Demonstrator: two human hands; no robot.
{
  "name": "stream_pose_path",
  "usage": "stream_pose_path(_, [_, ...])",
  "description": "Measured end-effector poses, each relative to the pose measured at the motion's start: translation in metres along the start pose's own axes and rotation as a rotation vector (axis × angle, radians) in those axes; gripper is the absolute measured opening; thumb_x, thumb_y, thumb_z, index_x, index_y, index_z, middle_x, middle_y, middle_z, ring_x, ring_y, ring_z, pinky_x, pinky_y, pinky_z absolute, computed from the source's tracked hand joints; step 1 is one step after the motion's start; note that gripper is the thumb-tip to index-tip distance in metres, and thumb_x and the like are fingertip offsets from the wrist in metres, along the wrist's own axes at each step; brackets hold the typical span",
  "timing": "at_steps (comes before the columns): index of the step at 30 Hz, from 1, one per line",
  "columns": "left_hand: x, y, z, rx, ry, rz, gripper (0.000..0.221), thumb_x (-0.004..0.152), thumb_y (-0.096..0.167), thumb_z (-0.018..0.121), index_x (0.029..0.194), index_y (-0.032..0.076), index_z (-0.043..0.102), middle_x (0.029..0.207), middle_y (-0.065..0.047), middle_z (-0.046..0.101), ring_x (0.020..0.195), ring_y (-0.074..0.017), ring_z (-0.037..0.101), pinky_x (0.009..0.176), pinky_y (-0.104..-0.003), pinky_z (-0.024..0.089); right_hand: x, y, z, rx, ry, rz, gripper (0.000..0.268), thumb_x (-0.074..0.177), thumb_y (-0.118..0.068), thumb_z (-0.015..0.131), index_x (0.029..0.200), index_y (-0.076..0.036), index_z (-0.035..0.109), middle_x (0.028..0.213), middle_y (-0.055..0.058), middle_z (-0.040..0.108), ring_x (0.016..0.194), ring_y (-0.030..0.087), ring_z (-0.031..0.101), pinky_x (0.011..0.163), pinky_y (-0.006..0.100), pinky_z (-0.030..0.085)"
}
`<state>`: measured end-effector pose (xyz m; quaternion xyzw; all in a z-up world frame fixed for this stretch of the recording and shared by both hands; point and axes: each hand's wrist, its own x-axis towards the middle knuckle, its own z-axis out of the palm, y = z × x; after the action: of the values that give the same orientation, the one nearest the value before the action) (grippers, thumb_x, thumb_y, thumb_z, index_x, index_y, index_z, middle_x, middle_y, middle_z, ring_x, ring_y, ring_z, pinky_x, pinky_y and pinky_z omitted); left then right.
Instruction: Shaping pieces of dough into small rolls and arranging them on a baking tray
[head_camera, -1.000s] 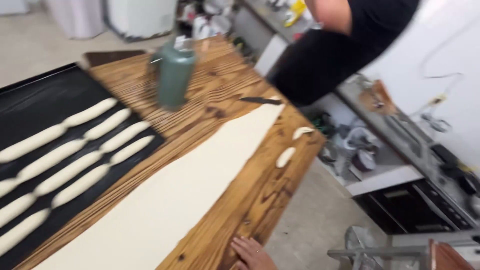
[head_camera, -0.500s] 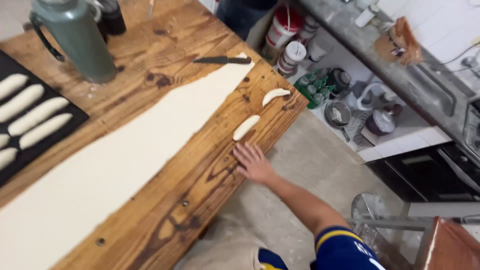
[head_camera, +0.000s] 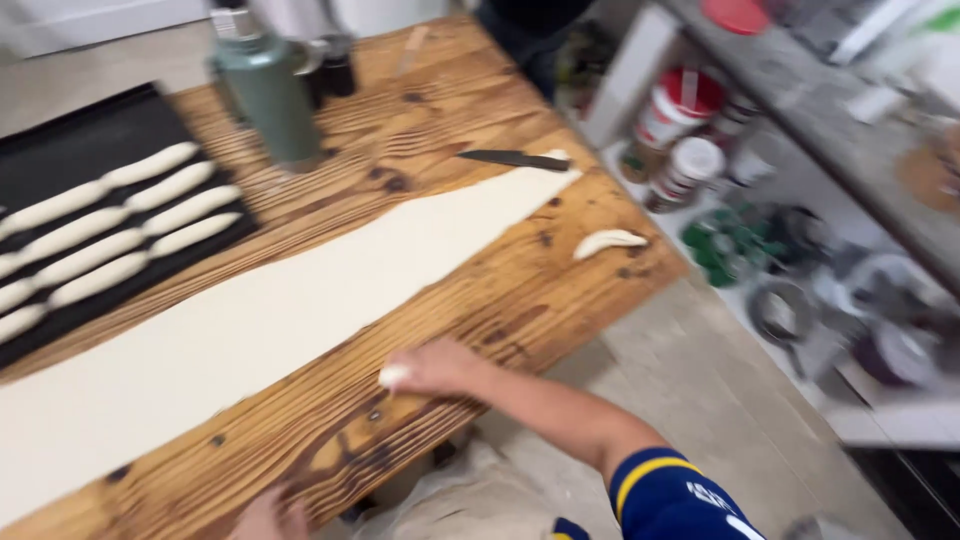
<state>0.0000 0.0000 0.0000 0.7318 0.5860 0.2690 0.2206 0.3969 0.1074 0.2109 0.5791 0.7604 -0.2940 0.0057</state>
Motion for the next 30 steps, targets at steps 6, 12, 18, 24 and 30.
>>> stream_pose_path(6, [0.058,0.165,-0.004,0.016,-0.003,0.127,0.06,0.082,0.024,0.068,0.139,0.006,0.054,0.142,-0.014,0.058,0.133,-0.0349,0.051,0.116,-0.047,0.034,0.002,-0.053,0.087,-0.242,0.438,-0.634,0.034,0.099,-0.037,0.053,0.123,-0.015,0.065,0.12,0.004,0.067,0.108,0.025,0.063,0.091,0.038,0.047])
stream_pose_path(12, [0.057,0.177,0.019,0.427,0.069,0.201,0.079,0.102,0.055,0.037,0.162,0.006,0.023,0.168,-0.013,0.026,0.156,-0.0364,0.018,0.127,-0.048,0.014,-0.021,-0.031,0.108,-0.253,0.454,-0.579,0.056,0.108,-0.034,0.048,0.152,0.0,0.042,0.155,0.019,0.044,0.144,0.035,0.039,0.121,0.049,0.027])
stream_pose_path(18, [0.163,0.161,0.019,0.437,0.034,0.126,0.072,0.105,0.051,0.029,0.159,0.003,0.03,0.167,-0.016,0.026,0.157,-0.0297,0.017,0.128,-0.045,0.01,0.07,-0.04,0.083,-0.163,0.265,-0.321,0.063,0.108,-0.036,0.02,0.161,-0.002,0.021,0.169,0.015,0.023,0.157,0.032,0.014,0.127,0.044,0.01])
stream_pose_path(24, [0.099,0.176,0.026,0.367,0.044,0.172,0.074,0.107,0.055,0.028,0.155,0.0,0.035,0.163,-0.017,0.035,0.154,-0.0313,0.025,0.127,-0.046,0.015,0.023,-0.025,0.091,-0.133,0.328,-0.487,0.058,0.108,-0.035,0.034,0.155,0.0,0.038,0.159,0.018,0.043,0.148,0.034,0.037,0.123,0.047,0.025])
stream_pose_path(30, [0.06,0.171,0.062,0.456,0.187,0.174,0.067,0.102,0.054,0.038,0.146,0.006,0.05,0.138,-0.013,0.057,0.129,-0.0302,0.053,0.114,-0.049,0.036,0.019,0.007,0.119,-0.212,0.42,-0.573,0.046,0.103,-0.031,0.056,0.144,-0.011,0.054,0.135,0.006,0.059,0.129,0.027,0.056,0.109,0.044,0.043])
